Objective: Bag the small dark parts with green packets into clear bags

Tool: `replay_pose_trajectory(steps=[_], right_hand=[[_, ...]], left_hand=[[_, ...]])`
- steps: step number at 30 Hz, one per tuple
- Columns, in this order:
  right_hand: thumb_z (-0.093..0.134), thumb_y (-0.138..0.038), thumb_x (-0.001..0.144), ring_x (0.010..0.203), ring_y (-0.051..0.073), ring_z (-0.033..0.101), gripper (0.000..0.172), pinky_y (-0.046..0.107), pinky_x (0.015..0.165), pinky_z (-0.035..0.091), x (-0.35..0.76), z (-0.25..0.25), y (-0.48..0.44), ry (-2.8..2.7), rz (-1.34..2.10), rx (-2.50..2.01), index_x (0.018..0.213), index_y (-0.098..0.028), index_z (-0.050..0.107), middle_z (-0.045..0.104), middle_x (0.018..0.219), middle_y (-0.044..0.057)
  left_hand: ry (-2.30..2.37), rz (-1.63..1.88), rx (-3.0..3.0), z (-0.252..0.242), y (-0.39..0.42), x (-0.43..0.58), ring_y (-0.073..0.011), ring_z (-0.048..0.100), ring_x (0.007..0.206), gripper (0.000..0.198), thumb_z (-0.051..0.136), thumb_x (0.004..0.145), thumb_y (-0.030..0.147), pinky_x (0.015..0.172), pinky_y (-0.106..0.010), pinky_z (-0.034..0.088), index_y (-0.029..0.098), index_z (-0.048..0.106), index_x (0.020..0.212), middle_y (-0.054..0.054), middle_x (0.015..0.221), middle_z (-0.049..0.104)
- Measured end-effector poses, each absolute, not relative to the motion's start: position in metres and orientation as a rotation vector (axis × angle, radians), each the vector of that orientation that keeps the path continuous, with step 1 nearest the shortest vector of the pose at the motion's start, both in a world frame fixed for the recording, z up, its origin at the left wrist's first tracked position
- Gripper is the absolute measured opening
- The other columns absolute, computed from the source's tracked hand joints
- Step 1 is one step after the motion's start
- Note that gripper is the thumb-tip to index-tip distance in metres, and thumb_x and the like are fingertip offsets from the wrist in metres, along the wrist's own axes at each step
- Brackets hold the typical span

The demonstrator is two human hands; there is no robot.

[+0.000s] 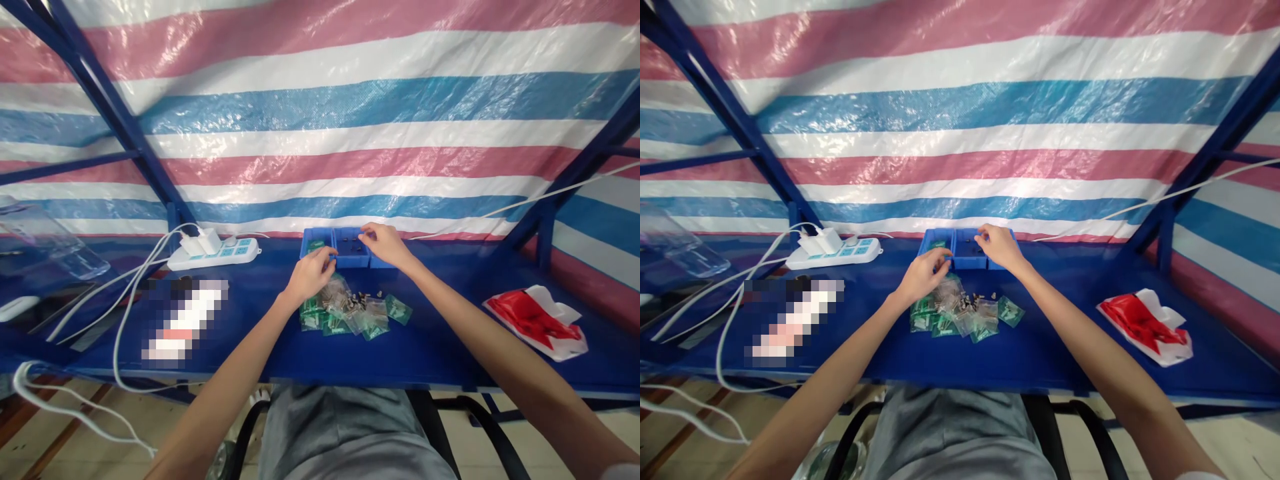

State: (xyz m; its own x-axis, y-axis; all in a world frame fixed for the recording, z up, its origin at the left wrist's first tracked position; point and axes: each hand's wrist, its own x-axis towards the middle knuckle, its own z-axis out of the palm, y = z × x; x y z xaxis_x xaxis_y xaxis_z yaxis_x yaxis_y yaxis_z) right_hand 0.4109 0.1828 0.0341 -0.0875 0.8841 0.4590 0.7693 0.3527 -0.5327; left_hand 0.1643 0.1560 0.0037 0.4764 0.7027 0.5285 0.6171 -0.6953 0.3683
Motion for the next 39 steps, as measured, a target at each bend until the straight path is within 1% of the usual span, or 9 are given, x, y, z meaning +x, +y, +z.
replay_pose_trajectory(steps=[4,7,14,19,24,27,31,34,39], right_hand=[[0.058,-0.029,0.095,0.079,0.02,0.07,0.02,0.031,0.077,0.052,0.416,0.022,0.146,-1.988,0.295,-1.325,0.103,-0.019,0.074,0.077,0.092,0.006],[0.059,-0.029,0.095,0.078,0.019,0.069,0.018,0.03,0.074,0.051,0.413,0.009,0.121,-2.228,0.381,-1.273,0.1,-0.019,0.074,0.076,0.09,0.006],[0.056,-0.031,0.099,0.107,0.026,0.064,0.023,0.038,0.093,0.049,0.39,-0.006,0.106,-2.373,0.259,-1.216,0.114,-0.02,0.069,0.071,0.112,0.011],[0.053,-0.033,0.101,0.116,0.028,0.059,0.03,0.042,0.098,0.048,0.382,-0.007,0.095,-2.355,0.297,-1.219,0.125,-0.02,0.064,0.067,0.118,0.013],[0.051,-0.034,0.102,0.122,0.03,0.056,0.036,0.048,0.105,0.046,0.379,-0.007,0.093,-2.411,0.314,-1.132,0.135,-0.022,0.061,0.066,0.128,0.013],[0.049,-0.037,0.102,0.125,0.031,0.055,0.038,0.049,0.106,0.046,0.377,-0.007,0.093,-2.43,0.301,-1.087,0.137,-0.024,0.061,0.064,0.133,0.012],[0.049,-0.04,0.102,0.127,0.032,0.055,0.039,0.051,0.105,0.047,0.378,-0.007,0.094,-2.42,0.298,-1.071,0.135,-0.025,0.064,0.062,0.138,0.012],[0.049,-0.042,0.102,0.129,0.032,0.054,0.039,0.05,0.106,0.047,0.378,-0.009,0.095,-2.425,0.309,-1.074,0.133,-0.024,0.065,0.063,0.138,0.011],[0.05,-0.038,0.102,0.131,0.031,0.054,0.04,0.05,0.108,0.047,0.377,-0.011,0.095,-2.409,0.298,-1.059,0.136,-0.022,0.062,0.064,0.137,0.01]], left_hand=[[1.219,0.883,2.76,0.008,0.157,0.157,-0.0171,0.065,0.082,0.024,0.045,0.1,0.029,0.073,-0.028,0.05,0.022,0.065,0.113,-0.006,0.106,0.065],[1.194,0.749,2.836,0.014,0.158,0.152,-0.0192,0.066,0.086,0.027,0.045,0.1,0.031,0.073,-0.029,0.05,0.023,0.065,0.115,-0.006,0.108,0.067],[1.16,0.642,2.824,0.023,0.161,0.141,-0.0196,0.068,0.086,0.029,0.044,0.093,0.019,0.076,-0.028,0.048,0.024,0.07,0.104,-0.003,0.101,0.073],[1.17,0.576,2.83,0.019,0.16,0.145,-0.0195,0.066,0.084,0.028,0.044,0.086,0.012,0.073,-0.028,0.046,0.023,0.068,0.098,-0.002,0.092,0.072],[1.309,0.475,2.824,0.013,0.161,0.146,-0.0222,0.068,0.084,0.026,0.049,0.088,0.017,0.069,-0.029,0.047,0.026,0.069,0.102,-0.003,0.097,0.074],[1.384,0.421,2.789,0.011,0.163,0.146,-0.0238,0.069,0.081,0.026,0.052,0.088,0.02,0.067,-0.029,0.047,0.027,0.073,0.103,-0.005,0.091,0.074],[1.397,0.437,2.739,0.008,0.163,0.146,-0.0237,0.067,0.07,0.018,0.059,0.091,0.034,0.064,-0.029,0.048,0.025,0.075,0.092,-0.006,0.075,0.07],[1.46,0.459,2.704,0.006,0.161,0.148,-0.0239,0.066,0.067,0.025,0.061,0.091,0.042,0.065,-0.03,0.048,0.022,0.072,0.083,-0.006,0.068,0.065],[1.536,0.374,2.733,0.005,0.161,0.151,-0.0245,0.067,0.072,0.027,0.059,0.093,0.045,0.066,-0.03,0.048,0.021,0.069,0.089,-0.007,0.073,0.066]])
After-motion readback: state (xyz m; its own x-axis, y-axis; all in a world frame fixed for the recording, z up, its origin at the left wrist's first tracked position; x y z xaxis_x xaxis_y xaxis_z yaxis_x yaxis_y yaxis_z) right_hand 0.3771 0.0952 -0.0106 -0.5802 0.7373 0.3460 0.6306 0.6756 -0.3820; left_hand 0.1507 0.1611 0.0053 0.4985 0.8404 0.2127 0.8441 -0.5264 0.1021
